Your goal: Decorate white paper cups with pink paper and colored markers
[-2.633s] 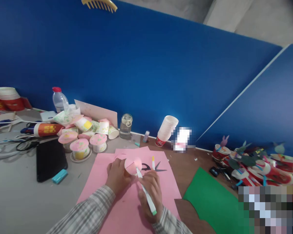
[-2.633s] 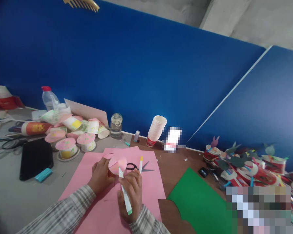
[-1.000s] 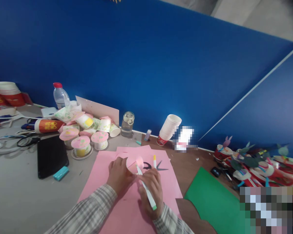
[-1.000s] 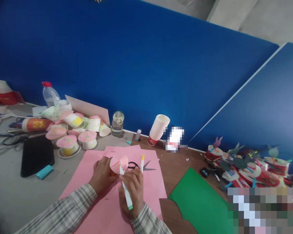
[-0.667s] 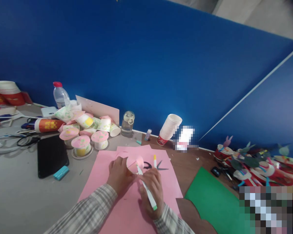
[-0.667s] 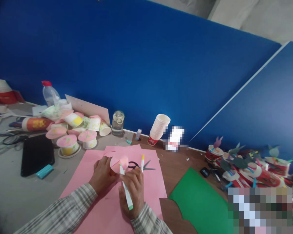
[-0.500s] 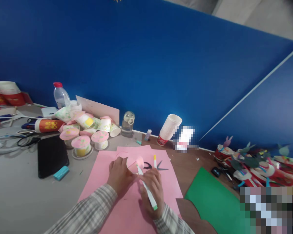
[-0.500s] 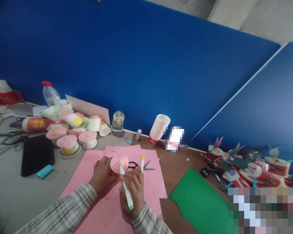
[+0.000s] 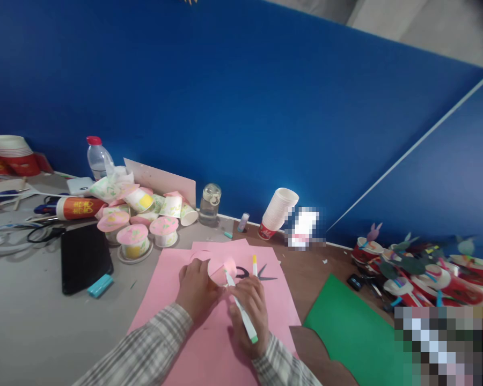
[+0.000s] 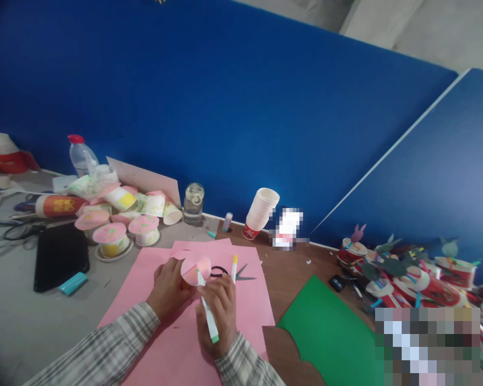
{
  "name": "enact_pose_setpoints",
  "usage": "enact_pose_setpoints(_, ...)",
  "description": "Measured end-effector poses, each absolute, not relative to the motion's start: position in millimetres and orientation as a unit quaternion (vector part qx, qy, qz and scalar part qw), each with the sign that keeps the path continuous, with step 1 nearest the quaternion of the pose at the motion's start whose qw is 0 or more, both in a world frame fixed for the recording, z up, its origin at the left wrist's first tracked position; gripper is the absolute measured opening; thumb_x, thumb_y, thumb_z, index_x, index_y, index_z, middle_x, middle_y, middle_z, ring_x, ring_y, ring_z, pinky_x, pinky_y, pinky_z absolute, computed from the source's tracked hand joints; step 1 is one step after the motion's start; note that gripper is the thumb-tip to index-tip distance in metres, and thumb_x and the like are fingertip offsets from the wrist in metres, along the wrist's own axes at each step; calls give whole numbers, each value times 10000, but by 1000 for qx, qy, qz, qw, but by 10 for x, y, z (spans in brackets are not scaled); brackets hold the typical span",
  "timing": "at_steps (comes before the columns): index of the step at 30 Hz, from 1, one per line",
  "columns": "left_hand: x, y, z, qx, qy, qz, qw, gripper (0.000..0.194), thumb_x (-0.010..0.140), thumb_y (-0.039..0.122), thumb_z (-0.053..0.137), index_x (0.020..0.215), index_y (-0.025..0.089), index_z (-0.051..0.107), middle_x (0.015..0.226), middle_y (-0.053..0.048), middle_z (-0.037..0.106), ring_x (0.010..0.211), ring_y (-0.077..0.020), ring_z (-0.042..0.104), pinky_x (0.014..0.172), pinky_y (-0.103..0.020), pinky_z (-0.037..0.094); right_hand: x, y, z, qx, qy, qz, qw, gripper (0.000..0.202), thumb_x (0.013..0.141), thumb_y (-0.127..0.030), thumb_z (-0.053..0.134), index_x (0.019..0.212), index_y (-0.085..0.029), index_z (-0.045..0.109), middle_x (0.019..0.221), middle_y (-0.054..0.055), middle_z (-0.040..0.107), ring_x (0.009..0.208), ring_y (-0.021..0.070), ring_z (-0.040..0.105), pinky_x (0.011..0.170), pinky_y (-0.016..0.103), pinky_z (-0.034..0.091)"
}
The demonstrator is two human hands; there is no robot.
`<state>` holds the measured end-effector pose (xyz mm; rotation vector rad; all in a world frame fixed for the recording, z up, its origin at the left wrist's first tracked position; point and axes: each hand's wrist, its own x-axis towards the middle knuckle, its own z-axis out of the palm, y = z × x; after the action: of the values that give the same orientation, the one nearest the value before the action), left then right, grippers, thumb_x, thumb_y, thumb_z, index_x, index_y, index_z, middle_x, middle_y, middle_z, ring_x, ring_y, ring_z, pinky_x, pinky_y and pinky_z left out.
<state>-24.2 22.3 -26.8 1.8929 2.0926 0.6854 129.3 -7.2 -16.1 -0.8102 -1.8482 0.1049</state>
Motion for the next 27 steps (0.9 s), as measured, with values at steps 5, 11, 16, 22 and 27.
enact_pose_setpoints(5, -235, 219, -253, 645, 716, 235, 123, 602, 503, 415, 662, 1047, 262, 453, 934, 4, 523, 957, -224, 469, 893, -385, 288, 1296, -66, -160, -336, -776, 48, 532, 249, 760, -163, 526, 982, -231, 618, 848, 27, 655, 844, 240, 607, 879, 524, 451)
enact_pose_setpoints(11, -240, 219, -276, 648, 711, 247, 119, 635, 488, 395, 680, 1061, 257, 442, 939, 0, 523, 963, -226, 467, 904, -389, 277, 1295, -63, -158, -338, -778, 47, 527, 254, 752, -155, 524, 974, -226, 623, 846, 24, 656, 842, 235, 599, 876, 514, 453)
enact_pose_setpoints(16, -238, 224, -275, 644, 715, 244, 123, 605, 510, 385, 661, 1061, 261, 444, 947, -2, 525, 973, -230, 466, 906, -388, 276, 1295, -59, -151, -336, -778, 50, 528, 250, 756, -164, 523, 978, -227, 619, 846, 28, 655, 837, 237, 607, 872, 505, 457)
enact_pose_setpoints(22, -241, 220, -258, 649, 713, 235, 123, 607, 515, 379, 652, 1070, 253, 439, 941, -6, 530, 970, -230, 468, 899, -386, 283, 1291, -68, -131, -335, -780, 39, 527, 233, 762, -171, 523, 970, -225, 612, 839, 22, 653, 834, 226, 609, 867, 504, 466)
enact_pose_setpoints(27, -236, 220, -256, 651, 711, 236, 121, 581, 521, 374, 651, 1055, 259, 455, 938, -11, 530, 964, -238, 470, 887, -393, 290, 1293, -64, -136, -332, -788, 40, 517, 227, 768, -176, 523, 969, -213, 622, 837, 31, 657, 836, 232, 604, 862, 505, 466)
